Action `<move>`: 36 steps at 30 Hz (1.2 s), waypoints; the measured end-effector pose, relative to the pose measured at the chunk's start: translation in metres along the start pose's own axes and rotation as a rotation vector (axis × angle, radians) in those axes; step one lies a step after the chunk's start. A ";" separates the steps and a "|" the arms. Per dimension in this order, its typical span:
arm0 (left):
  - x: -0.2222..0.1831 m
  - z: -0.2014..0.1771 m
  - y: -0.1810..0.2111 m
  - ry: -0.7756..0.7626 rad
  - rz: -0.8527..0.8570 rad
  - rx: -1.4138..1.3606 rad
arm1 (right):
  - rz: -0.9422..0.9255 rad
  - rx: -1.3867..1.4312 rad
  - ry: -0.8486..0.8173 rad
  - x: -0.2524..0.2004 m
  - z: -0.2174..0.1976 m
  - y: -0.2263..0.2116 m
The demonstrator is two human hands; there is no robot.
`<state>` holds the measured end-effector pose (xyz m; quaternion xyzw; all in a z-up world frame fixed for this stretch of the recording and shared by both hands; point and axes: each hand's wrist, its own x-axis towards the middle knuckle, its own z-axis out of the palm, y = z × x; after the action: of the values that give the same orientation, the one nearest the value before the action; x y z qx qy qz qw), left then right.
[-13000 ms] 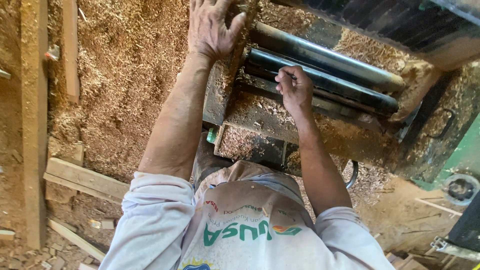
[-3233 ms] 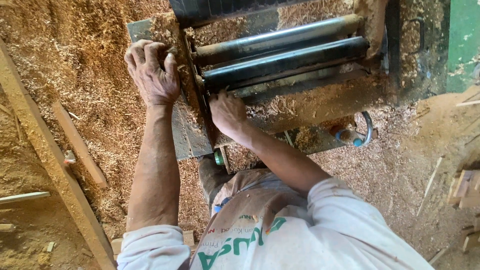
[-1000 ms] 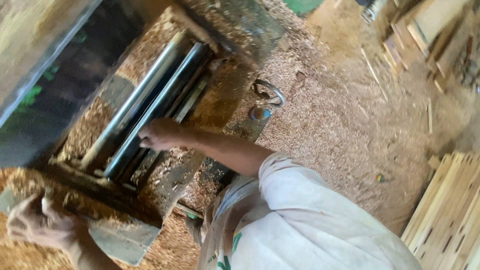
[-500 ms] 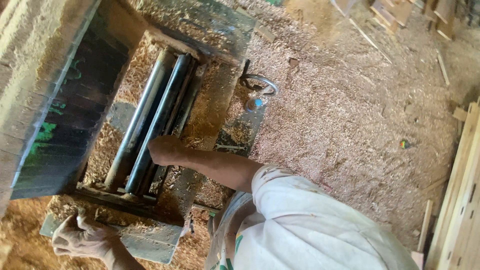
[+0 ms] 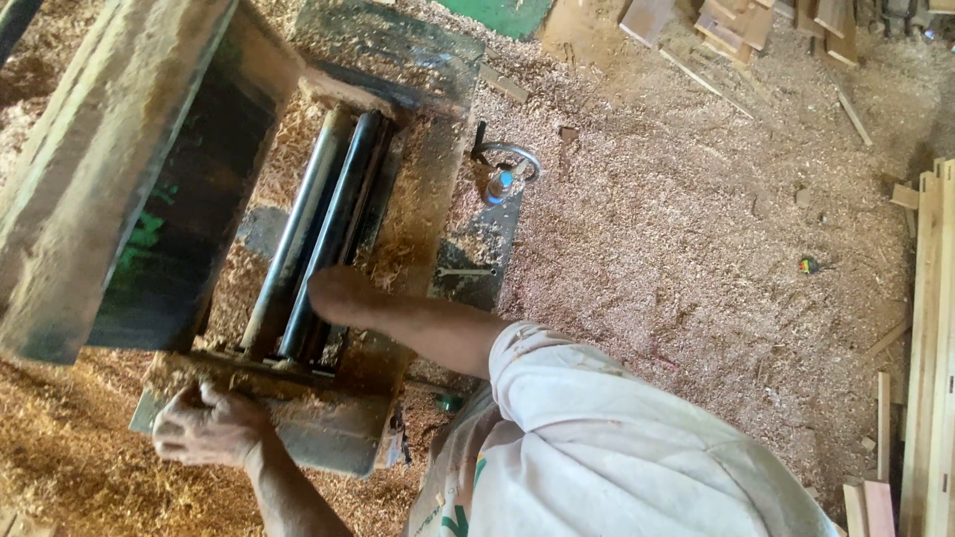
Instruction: Adjusting and tightening bolts on a woodworking planer machine using a wrench
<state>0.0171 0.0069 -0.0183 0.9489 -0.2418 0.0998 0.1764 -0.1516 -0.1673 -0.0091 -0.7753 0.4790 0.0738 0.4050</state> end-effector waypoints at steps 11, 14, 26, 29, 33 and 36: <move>0.006 0.042 -0.029 0.118 0.144 -0.082 | 0.041 -0.202 -0.187 -0.074 -0.049 -0.066; 0.003 0.021 -0.018 0.015 0.043 0.022 | -0.107 -0.448 0.183 0.003 -0.001 0.009; 0.001 0.001 -0.005 0.016 0.000 -0.285 | -0.327 -0.289 0.182 0.025 -0.053 0.102; 0.002 0.001 -0.007 0.026 0.009 -0.287 | -0.338 -0.249 0.174 0.035 -0.052 0.110; 0.000 -0.008 0.001 0.059 0.039 -0.339 | -0.347 -0.283 0.097 0.037 -0.068 0.100; 0.000 -0.007 0.000 0.067 0.042 -0.322 | -0.382 -0.277 0.077 0.042 -0.070 0.096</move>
<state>0.0164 0.0092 -0.0117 0.8992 -0.2683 0.0949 0.3323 -0.2254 -0.2654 -0.0370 -0.9021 0.3241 0.0312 0.2830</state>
